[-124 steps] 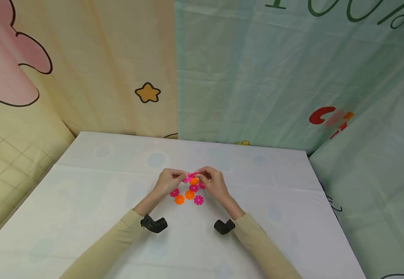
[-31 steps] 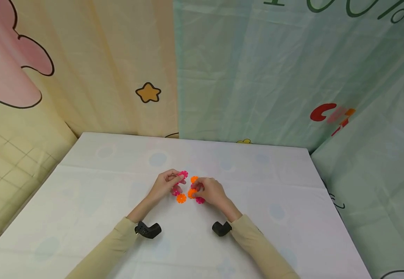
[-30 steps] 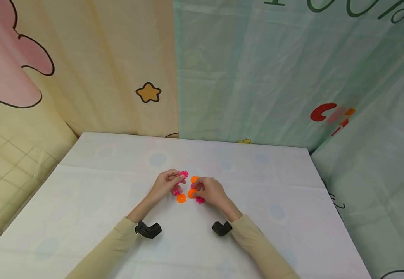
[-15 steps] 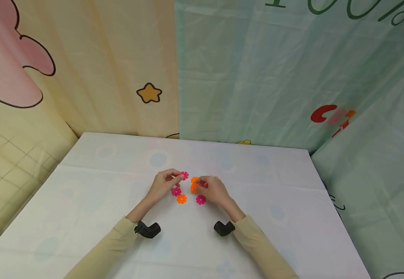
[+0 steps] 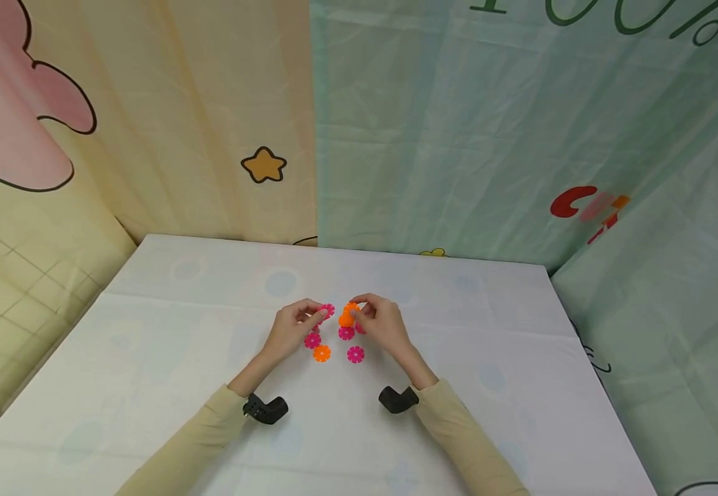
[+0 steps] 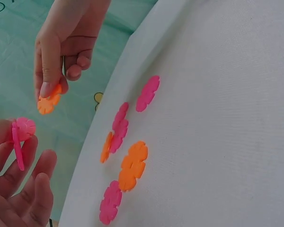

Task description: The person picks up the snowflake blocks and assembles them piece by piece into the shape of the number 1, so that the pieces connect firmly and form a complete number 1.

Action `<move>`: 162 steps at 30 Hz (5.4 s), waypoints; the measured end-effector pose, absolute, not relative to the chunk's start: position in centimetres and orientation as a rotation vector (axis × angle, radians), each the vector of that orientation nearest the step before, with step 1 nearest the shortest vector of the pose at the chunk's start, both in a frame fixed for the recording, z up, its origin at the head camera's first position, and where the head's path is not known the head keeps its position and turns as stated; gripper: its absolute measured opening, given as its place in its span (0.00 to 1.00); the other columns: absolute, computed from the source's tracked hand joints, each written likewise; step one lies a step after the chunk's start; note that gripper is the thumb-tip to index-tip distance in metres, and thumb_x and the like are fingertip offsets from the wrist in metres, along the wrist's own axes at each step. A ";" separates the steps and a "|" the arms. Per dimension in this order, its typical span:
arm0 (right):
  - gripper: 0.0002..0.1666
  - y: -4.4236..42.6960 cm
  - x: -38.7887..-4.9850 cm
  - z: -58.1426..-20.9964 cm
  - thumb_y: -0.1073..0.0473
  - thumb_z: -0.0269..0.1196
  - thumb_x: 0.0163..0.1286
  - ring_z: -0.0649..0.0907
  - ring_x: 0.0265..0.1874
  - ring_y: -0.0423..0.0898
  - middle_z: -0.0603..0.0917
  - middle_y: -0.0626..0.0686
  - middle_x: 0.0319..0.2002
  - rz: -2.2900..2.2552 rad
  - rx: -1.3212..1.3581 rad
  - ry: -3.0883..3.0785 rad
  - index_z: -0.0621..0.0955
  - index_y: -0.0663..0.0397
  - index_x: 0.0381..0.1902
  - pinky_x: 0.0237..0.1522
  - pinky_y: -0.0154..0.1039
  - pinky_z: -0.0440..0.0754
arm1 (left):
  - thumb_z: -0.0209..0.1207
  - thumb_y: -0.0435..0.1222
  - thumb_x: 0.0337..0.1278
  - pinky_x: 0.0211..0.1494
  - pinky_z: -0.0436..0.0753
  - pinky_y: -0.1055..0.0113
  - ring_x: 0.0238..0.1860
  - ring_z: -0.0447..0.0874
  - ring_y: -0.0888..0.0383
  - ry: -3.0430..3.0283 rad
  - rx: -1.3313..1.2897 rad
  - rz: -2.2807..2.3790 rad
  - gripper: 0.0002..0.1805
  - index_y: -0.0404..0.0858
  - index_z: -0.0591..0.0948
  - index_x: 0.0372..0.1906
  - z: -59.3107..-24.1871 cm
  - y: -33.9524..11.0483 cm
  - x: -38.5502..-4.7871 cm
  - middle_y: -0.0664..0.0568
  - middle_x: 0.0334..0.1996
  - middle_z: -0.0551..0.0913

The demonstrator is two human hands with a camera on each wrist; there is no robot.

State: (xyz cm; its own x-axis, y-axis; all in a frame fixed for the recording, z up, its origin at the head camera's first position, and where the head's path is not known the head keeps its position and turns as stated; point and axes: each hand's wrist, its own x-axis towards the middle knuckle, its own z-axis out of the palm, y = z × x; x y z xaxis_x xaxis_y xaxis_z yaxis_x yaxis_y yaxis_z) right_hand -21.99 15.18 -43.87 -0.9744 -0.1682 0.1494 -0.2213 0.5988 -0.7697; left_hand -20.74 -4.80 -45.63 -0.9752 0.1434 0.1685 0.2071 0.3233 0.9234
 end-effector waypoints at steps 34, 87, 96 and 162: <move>0.15 13.8 -21.3 -43.5 0.65 0.62 0.66 0.78 0.16 0.39 0.79 0.71 0.28 1.753 0.163 -2.550 0.81 0.64 0.49 0.25 0.34 0.80 | 0.63 0.36 0.59 0.20 0.73 0.75 0.20 0.74 0.61 -2.554 -0.479 -1.402 0.07 0.36 0.84 0.37 -45.5 -3.4 -20.1 0.48 0.24 0.84; 0.16 13.3 -21.2 -43.0 0.61 0.62 0.65 0.83 0.19 0.45 0.85 0.63 0.29 1.986 -0.042 -2.543 0.82 0.63 0.48 0.28 0.33 0.83 | 0.63 0.33 0.57 0.27 0.76 0.77 0.23 0.73 0.61 -2.530 -0.494 -1.417 0.06 0.36 0.80 0.37 -44.9 -3.3 -19.9 0.46 0.30 0.84; 0.17 14.0 -22.0 -42.9 0.59 0.59 0.67 0.86 0.32 0.46 0.85 0.64 0.43 1.995 -0.024 -2.594 0.82 0.60 0.51 0.42 0.39 0.85 | 0.61 0.34 0.60 0.28 0.78 0.76 0.26 0.78 0.49 -2.521 -0.504 -1.560 0.10 0.38 0.79 0.45 -44.9 -3.7 -20.5 0.47 0.37 0.85; 0.14 16.4 -19.9 -46.0 0.55 0.77 0.48 0.76 0.27 0.41 0.82 0.45 0.27 1.013 0.293 -3.198 0.84 0.49 0.32 0.28 0.33 0.75 | 0.62 0.41 0.60 0.20 0.68 0.75 0.20 0.68 0.60 -2.604 -0.258 -1.392 0.10 0.43 0.81 0.43 -45.1 -4.2 -21.4 0.53 0.25 0.80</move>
